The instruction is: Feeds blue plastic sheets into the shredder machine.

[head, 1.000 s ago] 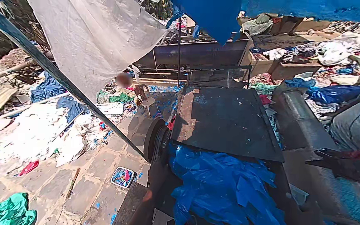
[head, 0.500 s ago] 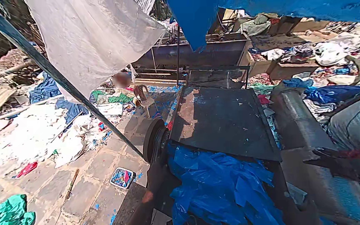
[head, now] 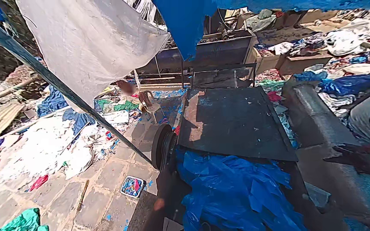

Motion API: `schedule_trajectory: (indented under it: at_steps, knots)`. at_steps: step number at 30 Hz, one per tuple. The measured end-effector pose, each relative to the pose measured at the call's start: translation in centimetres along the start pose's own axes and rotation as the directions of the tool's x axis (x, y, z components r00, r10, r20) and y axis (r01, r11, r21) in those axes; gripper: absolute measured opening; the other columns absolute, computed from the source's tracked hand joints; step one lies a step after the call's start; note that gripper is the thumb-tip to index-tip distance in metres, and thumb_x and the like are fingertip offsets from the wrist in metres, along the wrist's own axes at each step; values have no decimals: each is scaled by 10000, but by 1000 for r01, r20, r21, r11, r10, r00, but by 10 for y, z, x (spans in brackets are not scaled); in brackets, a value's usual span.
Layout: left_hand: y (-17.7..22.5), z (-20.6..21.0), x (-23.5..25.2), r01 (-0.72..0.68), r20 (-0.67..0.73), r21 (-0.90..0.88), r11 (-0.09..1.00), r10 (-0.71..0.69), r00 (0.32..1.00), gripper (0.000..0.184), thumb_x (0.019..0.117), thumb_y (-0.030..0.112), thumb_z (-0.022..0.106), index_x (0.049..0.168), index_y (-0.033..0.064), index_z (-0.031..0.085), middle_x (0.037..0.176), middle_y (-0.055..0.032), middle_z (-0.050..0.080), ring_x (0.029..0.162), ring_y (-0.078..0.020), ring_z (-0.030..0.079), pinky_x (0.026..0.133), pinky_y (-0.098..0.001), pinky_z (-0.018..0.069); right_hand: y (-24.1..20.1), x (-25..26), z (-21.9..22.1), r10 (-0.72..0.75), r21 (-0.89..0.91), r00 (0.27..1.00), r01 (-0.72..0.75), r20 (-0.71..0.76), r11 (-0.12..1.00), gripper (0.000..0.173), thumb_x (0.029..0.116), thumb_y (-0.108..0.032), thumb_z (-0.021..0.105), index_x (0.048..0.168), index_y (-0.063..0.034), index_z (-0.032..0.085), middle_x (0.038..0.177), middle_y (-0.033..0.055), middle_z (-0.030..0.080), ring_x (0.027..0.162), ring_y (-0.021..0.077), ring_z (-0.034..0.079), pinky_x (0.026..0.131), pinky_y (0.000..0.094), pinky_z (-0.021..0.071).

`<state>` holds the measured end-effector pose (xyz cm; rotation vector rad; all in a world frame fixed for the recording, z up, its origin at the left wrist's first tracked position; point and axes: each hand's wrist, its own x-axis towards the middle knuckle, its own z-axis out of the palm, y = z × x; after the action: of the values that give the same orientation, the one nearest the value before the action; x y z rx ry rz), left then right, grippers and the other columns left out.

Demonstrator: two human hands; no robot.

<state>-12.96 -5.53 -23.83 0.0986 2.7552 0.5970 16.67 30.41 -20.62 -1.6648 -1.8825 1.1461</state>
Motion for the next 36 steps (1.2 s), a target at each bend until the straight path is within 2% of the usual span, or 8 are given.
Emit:
schedule_trajectory:
  at_steps: [2,6,9,13,18,22,27,36]
  knots:
    - [-1,4,2,-1,-8,9,1000,1,1000,589,986,437,592,1476,125,501,1295,-133,679,1179,-312,669,976,-551,538,-5,-3,-1,24,20,1000,-24,-3,1000,808,1004,-402,621,1612,-22,249,1417,301,528,1194,410,589,985,591,475]
    - [-2,6,5,13,6,5,1000,-13,1000,612,988,447,583,1488,108,481,1282,-138,681,1167,-311,673,969,-547,543,-4,1,2,24,14,1000,-24,-9,1000,781,1003,-409,620,1599,-38,278,1350,280,574,1099,366,628,908,559,515]
    - [-2,4,4,14,17,-7,1000,-14,1000,616,993,435,584,1495,95,472,1316,-154,663,1193,-326,658,989,-562,528,-8,-5,0,8,40,1000,-9,7,999,779,1019,-395,603,1608,-26,251,1354,316,560,1091,420,621,904,622,495]
    - [-6,13,12,13,2,32,999,-13,1000,608,985,469,577,1476,121,489,1270,-131,687,1152,-316,680,950,-558,552,24,20,9,-22,39,1000,23,-15,999,835,967,-515,629,1586,-57,306,1260,246,620,969,333,656,814,552,545]
    - [0,6,6,26,16,25,999,-26,1000,598,996,449,576,1480,112,479,1293,-152,669,1162,-328,671,958,-557,545,15,14,8,-37,-28,999,37,3,999,814,1006,-452,588,1618,-41,241,1402,311,543,1185,432,605,967,610,496]
    - [-1,5,5,28,12,7,1000,-28,1000,613,992,448,586,1492,112,472,1303,-158,663,1174,-342,663,967,-571,539,0,-4,4,-43,28,999,43,-17,999,829,990,-446,617,1602,-15,261,1350,304,563,1081,418,630,882,626,513]
    - [-5,13,12,19,-24,35,999,-18,1000,597,976,464,587,1448,110,498,1217,-124,697,1115,-306,689,917,-544,560,19,18,9,-84,-46,996,84,-9,995,809,1014,-436,575,1614,-14,232,1447,338,498,1267,457,557,1044,613,452]
    - [-5,10,10,16,-13,22,1000,-16,1000,575,972,467,594,1424,120,516,1221,-125,698,1119,-312,688,914,-549,562,19,18,12,-47,-24,999,47,-12,999,808,1001,-422,599,1617,-44,238,1414,335,522,1215,450,588,984,615,491]
